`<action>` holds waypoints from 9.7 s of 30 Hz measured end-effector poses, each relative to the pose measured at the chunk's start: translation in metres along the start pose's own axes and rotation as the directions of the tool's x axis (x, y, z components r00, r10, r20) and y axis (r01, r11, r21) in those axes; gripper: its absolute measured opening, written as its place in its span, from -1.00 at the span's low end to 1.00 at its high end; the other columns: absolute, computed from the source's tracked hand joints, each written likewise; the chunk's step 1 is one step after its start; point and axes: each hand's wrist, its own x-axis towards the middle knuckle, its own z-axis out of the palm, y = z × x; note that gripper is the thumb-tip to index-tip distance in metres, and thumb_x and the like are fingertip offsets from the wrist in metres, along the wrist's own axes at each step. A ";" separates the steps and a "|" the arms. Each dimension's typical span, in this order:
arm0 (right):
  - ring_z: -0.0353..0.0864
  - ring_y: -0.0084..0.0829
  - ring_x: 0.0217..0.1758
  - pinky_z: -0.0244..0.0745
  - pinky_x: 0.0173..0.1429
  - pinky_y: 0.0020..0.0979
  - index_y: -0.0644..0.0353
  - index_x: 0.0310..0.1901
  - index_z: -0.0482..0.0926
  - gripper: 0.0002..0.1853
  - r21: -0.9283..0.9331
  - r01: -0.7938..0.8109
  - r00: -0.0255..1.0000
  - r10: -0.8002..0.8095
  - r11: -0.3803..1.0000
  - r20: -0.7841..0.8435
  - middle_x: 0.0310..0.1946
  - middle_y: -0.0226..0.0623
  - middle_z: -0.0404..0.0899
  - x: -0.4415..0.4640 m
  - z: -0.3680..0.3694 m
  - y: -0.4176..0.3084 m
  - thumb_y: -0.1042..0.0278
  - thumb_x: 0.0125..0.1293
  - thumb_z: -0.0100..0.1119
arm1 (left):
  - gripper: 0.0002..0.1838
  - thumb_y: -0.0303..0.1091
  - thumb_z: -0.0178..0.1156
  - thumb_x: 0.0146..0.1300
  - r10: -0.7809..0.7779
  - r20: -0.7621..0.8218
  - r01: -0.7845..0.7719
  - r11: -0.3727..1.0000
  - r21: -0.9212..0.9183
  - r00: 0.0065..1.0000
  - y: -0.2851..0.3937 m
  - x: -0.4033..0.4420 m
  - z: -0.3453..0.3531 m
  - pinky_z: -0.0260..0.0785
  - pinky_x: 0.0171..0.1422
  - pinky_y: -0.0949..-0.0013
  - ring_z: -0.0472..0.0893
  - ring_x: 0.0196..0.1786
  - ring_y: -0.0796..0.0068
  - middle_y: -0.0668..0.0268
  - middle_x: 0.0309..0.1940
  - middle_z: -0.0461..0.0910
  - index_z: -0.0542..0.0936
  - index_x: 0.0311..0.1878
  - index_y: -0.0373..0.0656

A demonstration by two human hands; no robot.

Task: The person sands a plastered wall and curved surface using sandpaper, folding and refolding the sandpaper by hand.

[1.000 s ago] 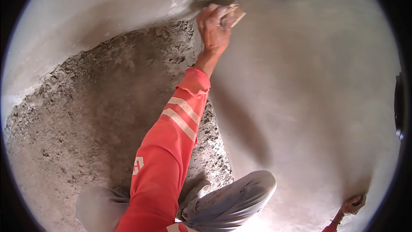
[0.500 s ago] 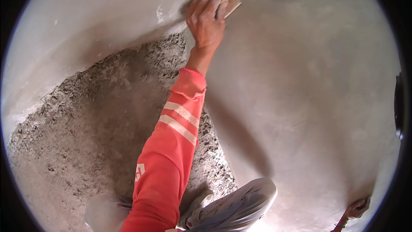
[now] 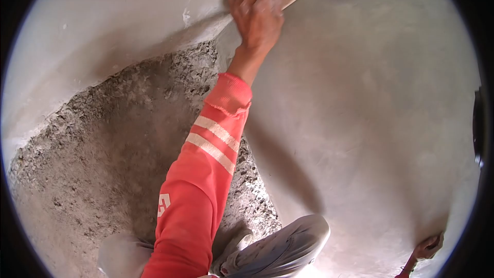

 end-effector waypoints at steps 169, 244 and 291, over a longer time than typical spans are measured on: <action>0.79 -0.07 -0.06 0.66 -0.01 -0.20 0.31 0.13 0.64 -0.69 0.012 0.069 0.997 -0.068 0.998 -0.041 -0.02 -0.06 0.76 0.019 0.007 -0.029 0.24 0.61 0.13 | -0.96 -0.31 0.33 0.30 -0.181 -0.017 0.179 0.980 -0.088 0.983 0.053 0.010 0.008 0.22 0.14 -0.09 0.52 -0.03 0.16 0.50 -0.19 0.66 0.73 -0.21 0.05; 0.83 -0.22 -0.17 0.68 -0.13 -0.29 0.09 0.10 0.70 -0.77 -0.075 0.084 0.996 -0.085 0.994 -0.015 -0.08 -0.28 0.81 0.008 0.009 -0.022 0.24 0.54 0.22 | -0.71 -0.06 0.22 0.42 -0.441 0.301 0.471 0.881 -0.032 0.845 0.160 -0.198 -0.146 0.24 0.05 -0.08 0.57 -0.07 0.02 0.24 -0.17 0.63 0.60 -0.10 -0.10; 0.84 -0.32 -0.18 0.70 -0.17 -0.37 0.03 0.09 0.72 -0.78 -0.080 0.100 0.994 -0.103 0.992 -0.038 -0.09 -0.37 0.83 0.006 0.012 -0.002 0.22 0.52 0.25 | -0.71 -0.24 0.40 0.19 -0.576 0.230 0.595 0.804 -0.019 0.785 0.158 -0.200 -0.135 0.45 -0.22 0.08 0.62 -0.35 0.09 0.08 -0.40 0.58 0.55 -0.28 -0.26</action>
